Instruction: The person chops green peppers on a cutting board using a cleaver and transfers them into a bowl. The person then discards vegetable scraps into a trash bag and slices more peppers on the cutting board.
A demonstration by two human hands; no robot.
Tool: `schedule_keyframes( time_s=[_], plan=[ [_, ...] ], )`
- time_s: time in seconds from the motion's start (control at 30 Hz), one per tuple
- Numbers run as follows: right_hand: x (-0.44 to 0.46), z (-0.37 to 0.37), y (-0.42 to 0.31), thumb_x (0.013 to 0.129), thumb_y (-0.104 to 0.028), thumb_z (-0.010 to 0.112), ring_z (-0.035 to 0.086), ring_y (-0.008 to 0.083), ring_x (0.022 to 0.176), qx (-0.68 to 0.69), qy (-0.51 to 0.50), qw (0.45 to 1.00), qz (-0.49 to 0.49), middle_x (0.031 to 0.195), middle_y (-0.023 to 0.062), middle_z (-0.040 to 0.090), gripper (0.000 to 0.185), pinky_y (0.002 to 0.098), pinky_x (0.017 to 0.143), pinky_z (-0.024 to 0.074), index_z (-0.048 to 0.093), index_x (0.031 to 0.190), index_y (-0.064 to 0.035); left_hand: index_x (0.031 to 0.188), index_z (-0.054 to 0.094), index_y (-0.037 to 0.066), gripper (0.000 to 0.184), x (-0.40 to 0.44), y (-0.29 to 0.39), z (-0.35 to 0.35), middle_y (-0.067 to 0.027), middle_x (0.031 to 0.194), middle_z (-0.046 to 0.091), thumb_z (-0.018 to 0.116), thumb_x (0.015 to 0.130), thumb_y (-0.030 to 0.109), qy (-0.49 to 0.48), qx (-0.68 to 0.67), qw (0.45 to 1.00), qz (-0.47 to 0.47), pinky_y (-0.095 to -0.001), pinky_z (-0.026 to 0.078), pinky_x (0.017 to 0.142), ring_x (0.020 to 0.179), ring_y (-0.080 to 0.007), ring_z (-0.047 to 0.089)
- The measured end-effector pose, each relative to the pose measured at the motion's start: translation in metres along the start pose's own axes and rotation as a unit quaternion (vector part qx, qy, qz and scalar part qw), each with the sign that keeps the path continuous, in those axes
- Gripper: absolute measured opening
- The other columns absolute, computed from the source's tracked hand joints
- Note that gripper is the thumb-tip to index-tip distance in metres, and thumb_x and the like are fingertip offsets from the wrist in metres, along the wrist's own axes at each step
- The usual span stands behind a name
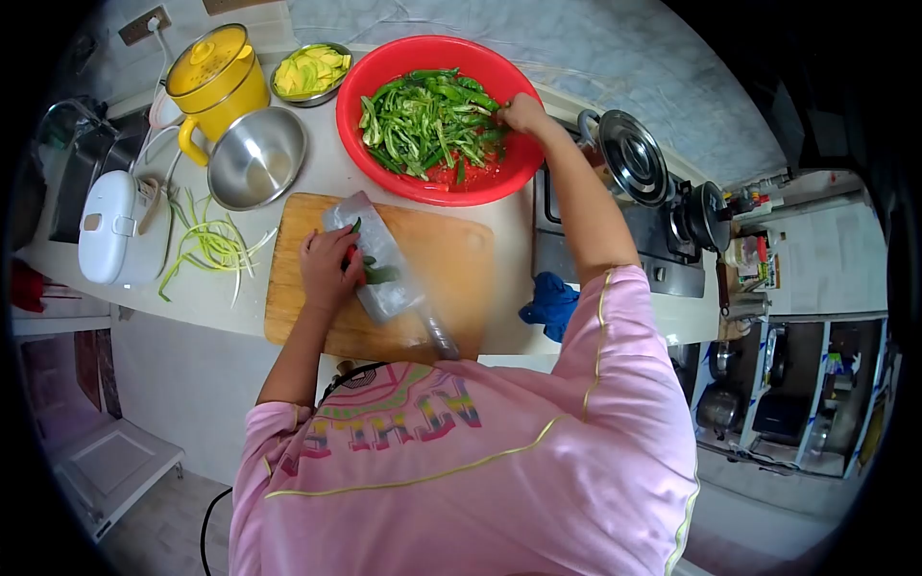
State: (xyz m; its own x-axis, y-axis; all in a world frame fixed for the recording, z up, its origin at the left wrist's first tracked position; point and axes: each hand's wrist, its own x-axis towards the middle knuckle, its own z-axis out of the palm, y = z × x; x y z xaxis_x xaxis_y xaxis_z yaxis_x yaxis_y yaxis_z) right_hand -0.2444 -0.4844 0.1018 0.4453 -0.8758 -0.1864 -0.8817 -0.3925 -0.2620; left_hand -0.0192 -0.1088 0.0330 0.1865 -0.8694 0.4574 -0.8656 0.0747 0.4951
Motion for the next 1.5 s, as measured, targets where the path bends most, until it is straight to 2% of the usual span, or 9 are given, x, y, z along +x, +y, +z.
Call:
schedule_keyframes(
  time_s=[0.07,0.3,0.5,0.63,0.73,0.87,1.03,1.13,1.5],
  plan=[
    [0.005,-0.006,0.007,0.074,-0.016,0.063,0.063,0.0311,0.083,0.099,-0.049,0.989,-0.094,0.086,0.0166,0.066,0.019,0.0398,0.073,0.0499,0.068,0.089,-0.0057,0.097,0.064,0.011,0.024,0.002,0.001,-0.001,-0.0028,0.106,0.062,0.064,0.075,0.023,0.001,-0.003,1.000,0.001,-0.0442,0.033,0.097,0.099,-0.0212,0.056],
    [-0.064,0.018,-0.099,0.076,-0.012,0.056,0.065,0.0299,0.084,-0.146,-0.064,0.922,-0.353,0.083,0.0136,0.066,0.016,0.0413,0.073,0.0511,0.069,0.086,-0.0136,0.095,0.064,0.012,0.023,0.003,0.001,-0.001,-0.0023,0.106,0.063,0.064,0.076,0.023,0.002,0.008,1.000,0.004,-0.0433,0.033,0.096,0.097,-0.0209,0.056],
    [-0.037,0.056,-0.089,0.073,-0.012,0.058,0.064,0.0295,0.084,-0.258,-0.046,0.905,-0.336,0.084,0.0112,0.065,0.012,0.0420,0.070,0.0510,0.067,0.082,-0.0119,0.094,0.065,0.012,0.022,0.003,-0.001,-0.001,-0.0026,0.105,0.063,0.063,0.075,0.022,0.003,0.009,1.000,0.011,-0.0426,0.033,0.096,0.096,-0.0207,0.057],
    [-0.047,-0.004,-0.068,0.073,-0.018,0.069,0.061,0.0271,0.077,0.184,-0.011,0.936,-0.299,0.073,0.0101,0.062,0.017,0.0369,0.070,0.0481,0.063,0.083,-0.0065,0.093,0.065,0.011,0.021,0.002,0.000,-0.001,-0.0030,0.104,0.063,0.063,0.076,0.022,-0.002,-0.003,1.000,-0.007,-0.0424,0.033,0.096,0.096,-0.0208,0.057],
    [-0.052,-0.014,-0.067,0.075,-0.019,0.067,0.060,0.0258,0.074,0.206,-0.021,0.957,-0.205,0.071,0.0106,0.060,0.018,0.0362,0.072,0.0473,0.061,0.085,-0.0048,0.094,0.065,0.011,0.021,0.001,-0.003,0.001,-0.0032,0.104,0.063,0.063,0.076,0.021,-0.005,0.000,1.000,-0.004,-0.0428,0.033,0.096,0.096,-0.0212,0.057],
    [-0.062,0.001,-0.089,0.072,-0.026,0.066,0.062,0.0339,0.086,0.054,-0.048,0.938,-0.340,0.086,0.0185,0.064,0.032,0.0419,0.075,0.0484,0.063,0.095,-0.0038,0.095,0.064,0.011,0.021,0.000,-0.003,0.003,-0.0029,0.105,0.063,0.062,0.076,0.021,-0.013,-0.001,1.000,-0.008,-0.0433,0.033,0.096,0.097,-0.0213,0.057],
    [-0.061,0.030,-0.128,0.066,-0.027,0.072,0.063,0.0345,0.082,-0.238,-0.296,0.891,-0.247,0.090,0.0198,0.066,0.043,0.0420,0.072,0.0498,0.065,0.097,0.0032,0.095,0.064,0.012,0.021,0.003,0.000,0.001,-0.0029,0.106,0.063,0.061,0.077,0.022,-0.019,0.007,1.000,-0.005,-0.0433,0.032,0.097,0.099,-0.0211,0.056],
    [-0.054,0.038,-0.125,0.062,-0.024,0.075,0.064,0.0312,0.079,-0.195,-0.332,0.893,-0.235,0.089,0.0184,0.066,0.042,0.0412,0.068,0.0504,0.066,0.090,0.0050,0.095,0.064,0.012,0.021,0.006,0.003,-0.002,-0.0032,0.106,0.063,0.060,0.077,0.022,-0.020,0.007,1.000,-0.005,-0.0432,0.032,0.096,0.098,-0.0214,0.056],
    [-0.070,-0.036,-0.116,0.067,-0.025,0.072,0.065,0.0302,0.083,-0.190,-0.124,0.956,-0.184,0.088,0.0180,0.066,0.030,0.0400,0.072,0.0521,0.068,0.087,-0.0017,0.100,0.063,0.009,0.027,-0.001,-0.009,0.007,-0.0063,0.105,0.063,0.062,0.076,0.023,0.009,0.020,1.000,-0.008,-0.0433,0.033,0.096,0.098,-0.0243,0.056]
  ],
)
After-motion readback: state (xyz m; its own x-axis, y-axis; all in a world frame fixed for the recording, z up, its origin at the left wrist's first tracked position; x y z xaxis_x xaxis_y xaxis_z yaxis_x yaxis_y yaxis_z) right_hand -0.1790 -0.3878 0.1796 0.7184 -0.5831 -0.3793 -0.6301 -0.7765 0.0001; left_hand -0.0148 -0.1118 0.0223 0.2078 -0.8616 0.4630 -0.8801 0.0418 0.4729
